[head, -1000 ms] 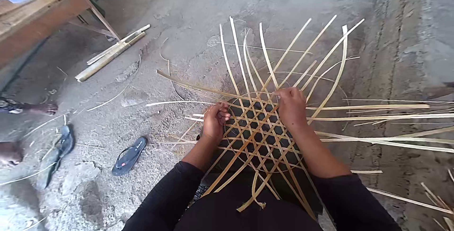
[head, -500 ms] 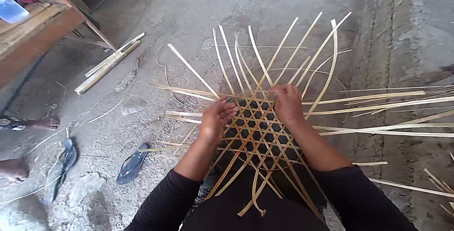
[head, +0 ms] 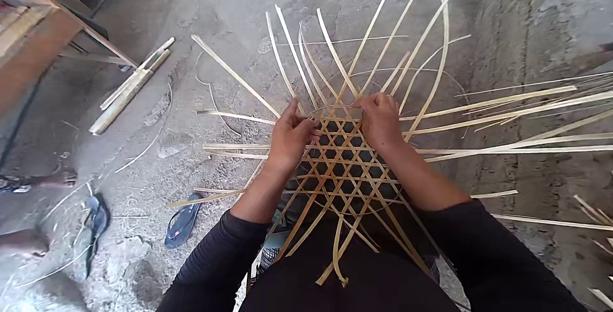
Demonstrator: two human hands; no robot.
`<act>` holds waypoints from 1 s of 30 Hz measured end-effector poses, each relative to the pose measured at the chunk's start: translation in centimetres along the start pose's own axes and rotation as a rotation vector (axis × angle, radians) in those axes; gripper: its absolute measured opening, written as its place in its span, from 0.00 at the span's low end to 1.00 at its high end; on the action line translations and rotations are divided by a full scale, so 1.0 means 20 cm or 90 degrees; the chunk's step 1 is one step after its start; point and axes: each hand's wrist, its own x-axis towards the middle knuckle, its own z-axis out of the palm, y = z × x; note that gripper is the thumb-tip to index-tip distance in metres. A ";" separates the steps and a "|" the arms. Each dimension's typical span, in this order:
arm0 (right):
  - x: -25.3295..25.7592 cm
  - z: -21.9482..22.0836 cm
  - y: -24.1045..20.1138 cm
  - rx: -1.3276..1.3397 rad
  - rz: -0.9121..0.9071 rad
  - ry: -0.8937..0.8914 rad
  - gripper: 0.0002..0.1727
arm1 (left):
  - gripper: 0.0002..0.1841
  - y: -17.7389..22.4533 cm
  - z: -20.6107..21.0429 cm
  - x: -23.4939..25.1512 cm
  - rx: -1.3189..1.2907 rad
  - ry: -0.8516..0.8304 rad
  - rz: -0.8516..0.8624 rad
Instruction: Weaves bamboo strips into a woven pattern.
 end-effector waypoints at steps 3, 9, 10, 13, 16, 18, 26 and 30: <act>0.01 0.01 0.01 -0.011 0.001 -0.003 0.18 | 0.26 -0.13 -0.02 0.12 0.373 0.071 0.186; 0.00 -0.01 0.02 -0.026 -0.009 0.012 0.18 | 0.35 -0.37 0.03 0.21 0.313 0.169 0.228; 0.00 -0.01 0.02 -0.029 -0.007 0.010 0.18 | 0.35 -0.37 0.04 0.20 0.312 0.166 0.235; 0.01 -0.01 0.03 -0.032 -0.011 0.006 0.18 | 0.33 -0.38 0.04 0.20 0.298 0.176 0.255; 0.00 -0.01 0.02 -0.029 -0.011 0.008 0.18 | 0.31 -0.39 0.02 0.20 0.276 0.165 0.264; 0.01 -0.01 0.01 -0.021 -0.011 0.012 0.19 | 0.24 -0.38 -0.03 0.20 0.217 0.127 0.211; 0.01 -0.01 0.02 0.003 -0.010 0.017 0.16 | 0.04 -0.37 -0.03 0.30 0.122 0.160 0.102; 0.00 -0.02 0.02 -0.002 -0.012 0.028 0.16 | 0.21 -0.33 -0.08 0.33 -0.107 0.095 -0.137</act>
